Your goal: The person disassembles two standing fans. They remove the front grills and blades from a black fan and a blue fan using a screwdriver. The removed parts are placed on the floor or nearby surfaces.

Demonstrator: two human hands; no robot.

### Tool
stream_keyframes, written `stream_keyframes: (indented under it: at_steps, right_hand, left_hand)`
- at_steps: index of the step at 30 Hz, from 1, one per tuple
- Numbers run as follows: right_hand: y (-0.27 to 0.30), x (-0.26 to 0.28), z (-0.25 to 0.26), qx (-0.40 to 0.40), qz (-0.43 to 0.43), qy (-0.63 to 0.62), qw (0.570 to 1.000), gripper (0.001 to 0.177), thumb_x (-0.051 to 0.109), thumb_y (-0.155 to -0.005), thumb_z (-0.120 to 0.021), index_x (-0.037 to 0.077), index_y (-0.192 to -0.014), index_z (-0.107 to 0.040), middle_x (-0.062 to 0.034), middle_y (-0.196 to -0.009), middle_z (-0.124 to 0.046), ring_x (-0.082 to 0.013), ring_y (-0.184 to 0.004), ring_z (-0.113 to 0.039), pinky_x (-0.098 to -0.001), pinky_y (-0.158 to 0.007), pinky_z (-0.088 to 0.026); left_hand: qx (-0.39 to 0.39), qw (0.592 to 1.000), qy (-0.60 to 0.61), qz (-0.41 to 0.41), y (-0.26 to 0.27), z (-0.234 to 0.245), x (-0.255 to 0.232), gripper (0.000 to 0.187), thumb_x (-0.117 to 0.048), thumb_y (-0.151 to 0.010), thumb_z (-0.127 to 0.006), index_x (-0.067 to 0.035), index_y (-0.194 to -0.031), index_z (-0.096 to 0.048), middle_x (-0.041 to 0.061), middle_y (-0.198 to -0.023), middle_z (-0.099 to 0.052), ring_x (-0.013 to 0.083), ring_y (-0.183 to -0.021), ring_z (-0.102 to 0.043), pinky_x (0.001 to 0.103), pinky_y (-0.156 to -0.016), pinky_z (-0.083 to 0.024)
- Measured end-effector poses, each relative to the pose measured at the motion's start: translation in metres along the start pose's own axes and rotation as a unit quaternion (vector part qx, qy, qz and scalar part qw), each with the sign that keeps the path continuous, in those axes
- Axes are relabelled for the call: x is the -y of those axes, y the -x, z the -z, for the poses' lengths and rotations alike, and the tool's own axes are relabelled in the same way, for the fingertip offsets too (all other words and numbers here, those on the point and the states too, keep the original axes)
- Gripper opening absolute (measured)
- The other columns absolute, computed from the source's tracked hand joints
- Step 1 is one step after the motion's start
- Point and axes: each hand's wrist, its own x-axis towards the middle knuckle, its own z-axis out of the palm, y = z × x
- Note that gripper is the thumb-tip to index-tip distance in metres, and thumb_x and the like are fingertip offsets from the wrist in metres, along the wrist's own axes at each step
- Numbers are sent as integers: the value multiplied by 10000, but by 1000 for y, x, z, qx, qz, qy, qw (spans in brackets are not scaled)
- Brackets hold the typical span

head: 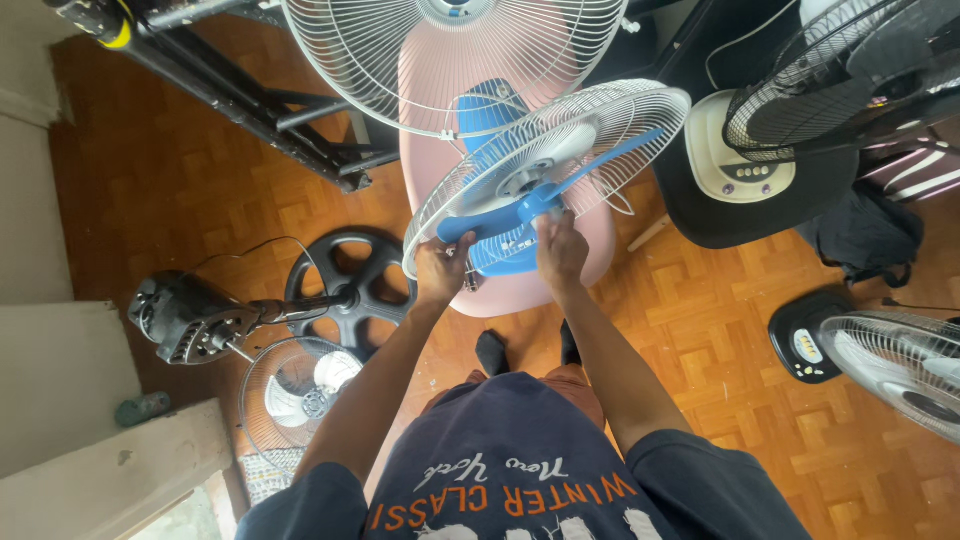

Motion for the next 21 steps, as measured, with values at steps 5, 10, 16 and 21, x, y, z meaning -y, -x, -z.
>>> stream_keyframes:
  at_steps: [5,10,16,21]
  right_hand:
    - [-4,13,-10,-49,-171,-236,955,471,406,-1116,-394,39,-962,-646,-190,-804,-673,-356,-737,-639,-477,-666,-488]
    - [-10,38,27,102,-428,-382,813,616,546,-1080,-424,-24,-930,-602,-165,-757,-580,-291,-650,-581,-462,-637,-535]
    - [1,56,91,-78,-49,-178,980,548,341,-904,-728,37,-1305,-509,-177,-1211,-639,-268,-875,-653,-403,-776,-537]
    - [-2,58,96,-106,61,-96,988,548,244,-860,-806,88,-1314,-542,-121,-1304,-596,-332,-1134,-646,-403,-896,-558]
  left_hand:
    - [-6,1000,20,6,4,-9,14,224,-208,-937,-742,4,-995,-787,129,-870,-798,211,-778,-775,339,-726,-576]
    - [-1,999,20,33,5,-4,19,235,-206,-921,-747,18,-987,-780,141,-848,-791,209,-743,-763,342,-697,-561]
    - [-4,999,20,45,3,-5,15,252,-227,-915,-750,17,-962,-786,150,-830,-791,227,-710,-759,349,-682,-561]
    - [-17,999,2,31,5,-8,17,267,-244,-909,-755,13,-969,-790,162,-841,-784,246,-743,-767,355,-696,-567]
